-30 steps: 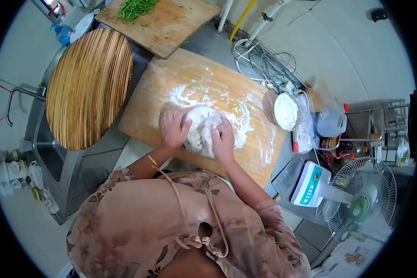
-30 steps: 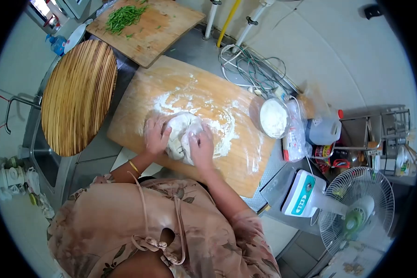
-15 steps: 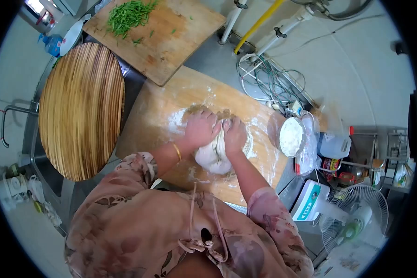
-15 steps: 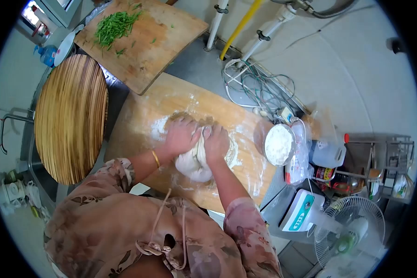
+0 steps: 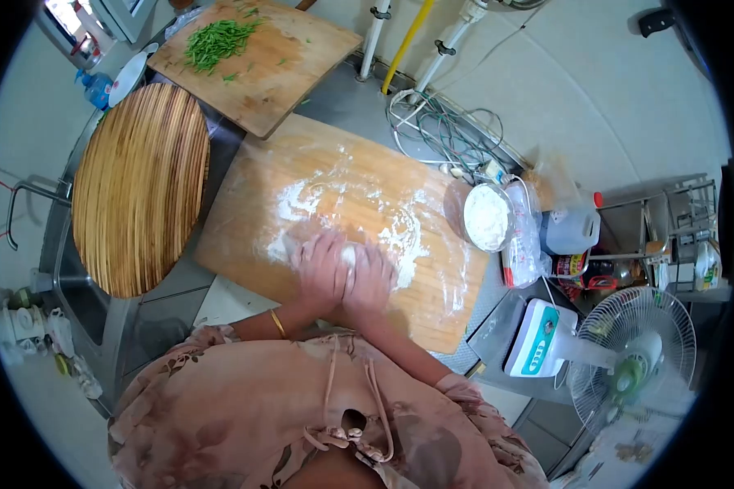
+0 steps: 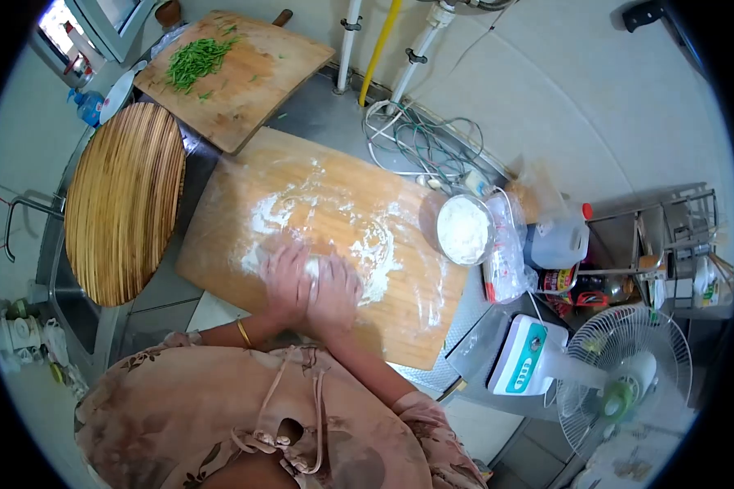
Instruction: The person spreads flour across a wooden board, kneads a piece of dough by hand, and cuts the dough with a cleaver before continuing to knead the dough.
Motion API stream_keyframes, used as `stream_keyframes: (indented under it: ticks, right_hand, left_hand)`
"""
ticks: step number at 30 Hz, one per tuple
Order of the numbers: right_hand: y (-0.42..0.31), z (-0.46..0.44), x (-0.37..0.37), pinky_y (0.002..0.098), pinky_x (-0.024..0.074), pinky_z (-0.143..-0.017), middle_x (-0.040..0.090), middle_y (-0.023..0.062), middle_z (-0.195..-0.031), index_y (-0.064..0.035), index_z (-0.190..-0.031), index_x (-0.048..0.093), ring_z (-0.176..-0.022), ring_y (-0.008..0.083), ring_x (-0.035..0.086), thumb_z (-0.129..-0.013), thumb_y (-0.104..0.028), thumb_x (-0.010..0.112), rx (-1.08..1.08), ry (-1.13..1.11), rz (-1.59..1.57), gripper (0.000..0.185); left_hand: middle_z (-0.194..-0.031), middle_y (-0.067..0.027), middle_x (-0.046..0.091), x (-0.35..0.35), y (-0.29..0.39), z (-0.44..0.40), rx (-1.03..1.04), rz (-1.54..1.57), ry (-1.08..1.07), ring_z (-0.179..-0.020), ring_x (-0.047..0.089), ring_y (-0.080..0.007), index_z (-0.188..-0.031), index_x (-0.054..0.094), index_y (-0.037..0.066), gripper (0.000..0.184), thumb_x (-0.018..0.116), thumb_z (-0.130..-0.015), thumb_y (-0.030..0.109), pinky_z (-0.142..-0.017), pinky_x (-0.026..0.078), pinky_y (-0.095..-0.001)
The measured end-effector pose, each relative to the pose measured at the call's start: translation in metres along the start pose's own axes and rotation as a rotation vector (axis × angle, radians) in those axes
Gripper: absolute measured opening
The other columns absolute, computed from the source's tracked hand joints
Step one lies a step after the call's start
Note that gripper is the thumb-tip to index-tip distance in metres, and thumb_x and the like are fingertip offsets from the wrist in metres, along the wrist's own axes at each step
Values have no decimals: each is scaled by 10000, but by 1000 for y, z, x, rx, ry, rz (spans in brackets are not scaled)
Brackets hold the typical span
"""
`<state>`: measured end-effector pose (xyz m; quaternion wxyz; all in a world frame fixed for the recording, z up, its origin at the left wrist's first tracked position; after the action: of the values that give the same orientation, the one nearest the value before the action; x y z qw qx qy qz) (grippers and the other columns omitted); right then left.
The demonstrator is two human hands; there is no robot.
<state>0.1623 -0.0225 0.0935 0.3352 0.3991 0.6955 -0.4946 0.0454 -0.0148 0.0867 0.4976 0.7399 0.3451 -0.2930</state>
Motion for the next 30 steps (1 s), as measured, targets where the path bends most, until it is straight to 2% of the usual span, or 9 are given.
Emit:
stream_keyframes:
  ticks: [3,6,10,12,18,21,23,25,30]
  right_hand:
    - [24,2,27,543,301,-1015,541,200,-1246,-30,-1206,570,-1182,405,473,-853,-326,507,-146,16,28,464]
    - [42,-41,44,550,321,-1008,531,180,-1287,-60,-1208,591,-1200,386,471,-831,-328,551,-74,-5,61,465]
    - [53,-102,53,518,379,-918,586,185,-1091,-49,-1067,616,-1050,361,530,-819,-306,550,161,-214,32,364]
    - [62,-120,57,503,424,-833,609,182,-960,-55,-955,612,-935,361,571,-842,-303,542,175,-177,56,281]
    - [69,-112,65,497,453,-786,625,185,-890,-40,-1006,604,-863,376,595,-899,-325,520,150,-93,37,316]
    - [42,-86,-3,471,447,-809,621,194,-903,-34,-1060,596,-884,372,583,-910,-349,519,419,-152,-424,358]
    - [24,-58,-16,496,418,-858,612,195,-1025,-52,-1127,599,-979,367,558,-903,-312,511,247,-91,-328,354]
    - [4,-21,-4,534,368,-933,581,184,-1185,-89,-1189,607,-1064,390,530,-872,-310,507,-17,42,22,398]
    - [26,-6,32,563,335,-967,548,188,-1247,-110,-1219,611,-1139,400,497,-834,-342,507,-218,-1,39,462]
  left_hand:
    - [-1281,-159,517,15,-4,-6,188,-77,-7,-1183,485,-360,-1264,535,26,470,500,-867,275,-1019,304,-544]
    - [-1236,-154,538,32,-16,-48,114,-115,-69,-1147,500,-347,-1231,561,50,444,520,-848,269,-1005,324,-523]
    - [-1072,-127,603,51,-35,-99,-15,-101,-112,-1018,552,-320,-1119,616,81,360,534,-838,289,-928,385,-490]
    - [-936,-108,629,56,-40,-118,-58,-127,-79,-928,579,-304,-1045,642,88,328,548,-834,321,-887,408,-477]
    - [-979,-165,655,54,-42,-118,-112,-70,-123,-971,590,-353,-952,658,55,345,507,-895,359,-839,442,-479]
    - [-999,-167,650,16,-27,-101,-153,33,-178,-1001,577,-350,-990,649,38,357,492,-905,347,-894,408,-485]
    - [-1061,-167,636,-13,-4,-74,-203,2,-194,-1066,557,-331,-1061,639,38,370,489,-904,337,-962,356,-507]
    - [-1170,-165,583,-5,7,-29,43,-51,78,-1124,511,-332,-1128,614,48,369,516,-879,301,-1014,297,-526]
    - [-1266,-146,540,18,-13,-5,180,-123,-74,-1178,480,-321,-1223,580,78,458,542,-830,308,-1060,259,-534]
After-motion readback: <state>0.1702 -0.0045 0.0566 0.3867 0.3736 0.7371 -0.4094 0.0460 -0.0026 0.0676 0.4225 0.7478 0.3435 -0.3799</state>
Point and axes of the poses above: each hand's wrist, its own z-axis away from the middle knuckle, its own x-axis out of the palm, y = z × x, the point moved 5 cm from there along -z, towards the middle knuckle
